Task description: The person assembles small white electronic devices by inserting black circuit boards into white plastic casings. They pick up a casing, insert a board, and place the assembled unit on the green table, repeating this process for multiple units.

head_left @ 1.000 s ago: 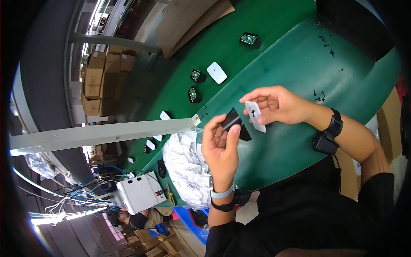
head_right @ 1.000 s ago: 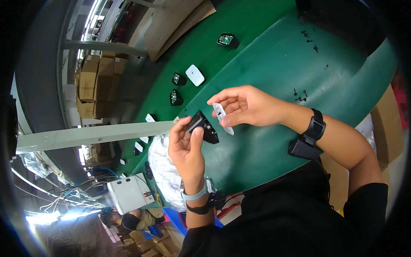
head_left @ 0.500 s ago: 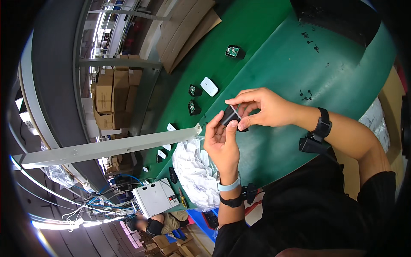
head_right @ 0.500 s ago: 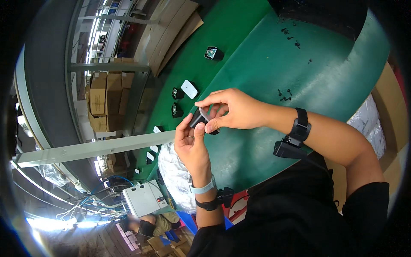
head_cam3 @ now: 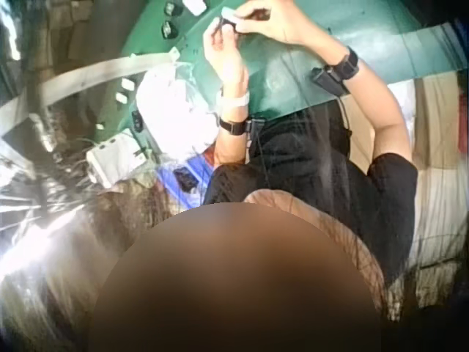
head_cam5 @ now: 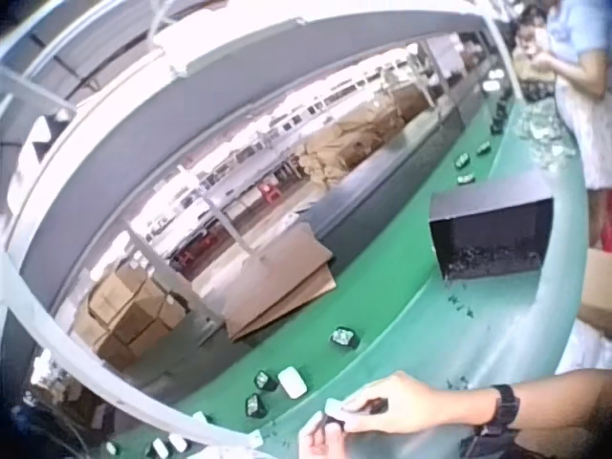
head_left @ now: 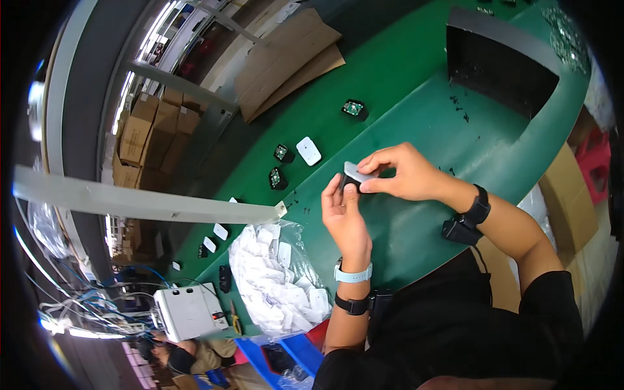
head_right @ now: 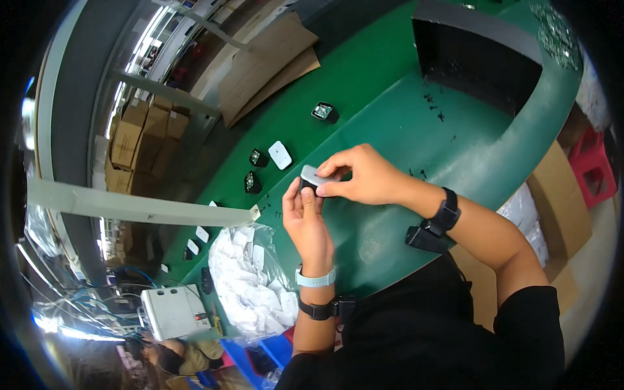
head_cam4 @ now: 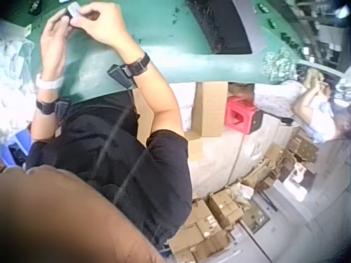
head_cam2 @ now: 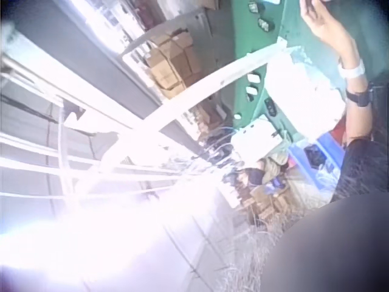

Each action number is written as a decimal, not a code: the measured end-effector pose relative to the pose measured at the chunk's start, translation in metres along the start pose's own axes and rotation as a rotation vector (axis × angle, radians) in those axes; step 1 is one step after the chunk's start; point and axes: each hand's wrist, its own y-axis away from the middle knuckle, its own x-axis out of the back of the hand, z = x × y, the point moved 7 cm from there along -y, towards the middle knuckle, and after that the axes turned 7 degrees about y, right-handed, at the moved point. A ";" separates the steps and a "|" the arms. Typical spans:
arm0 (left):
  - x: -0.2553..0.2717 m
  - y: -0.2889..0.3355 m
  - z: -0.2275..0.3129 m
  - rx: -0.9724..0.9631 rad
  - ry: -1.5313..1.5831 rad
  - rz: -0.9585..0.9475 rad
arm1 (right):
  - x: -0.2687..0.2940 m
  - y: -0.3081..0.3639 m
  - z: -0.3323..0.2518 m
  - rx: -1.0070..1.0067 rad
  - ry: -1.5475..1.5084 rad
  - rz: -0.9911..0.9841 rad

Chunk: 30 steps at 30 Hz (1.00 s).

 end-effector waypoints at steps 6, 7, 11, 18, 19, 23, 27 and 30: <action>0.012 0.038 0.045 -0.267 -0.500 -0.121 | 0.085 -0.061 0.046 -0.040 0.579 0.337; 0.018 0.048 0.054 -0.325 -0.630 -0.179 | 0.100 -0.069 0.056 -0.026 0.728 0.388; 0.053 0.075 0.079 -0.463 -0.935 -0.176 | 0.112 -0.089 0.107 -0.064 1.031 0.344; 0.177 0.050 0.090 -0.306 -1.523 -0.076 | 0.097 -0.070 0.069 0.078 1.048 0.357; 0.184 0.043 0.082 -0.304 -1.585 -0.111 | 0.102 -0.056 0.051 0.133 1.057 0.404; 0.201 0.028 0.057 -0.228 -1.711 -0.159 | 0.082 0.003 0.010 -0.028 0.830 0.032; 0.197 0.029 0.058 -0.153 -1.557 -0.112 | 0.083 0.055 0.000 -0.110 0.794 -0.151; 0.185 0.031 0.061 -0.071 -1.420 -0.184 | 0.096 0.077 0.005 -0.174 0.837 -0.154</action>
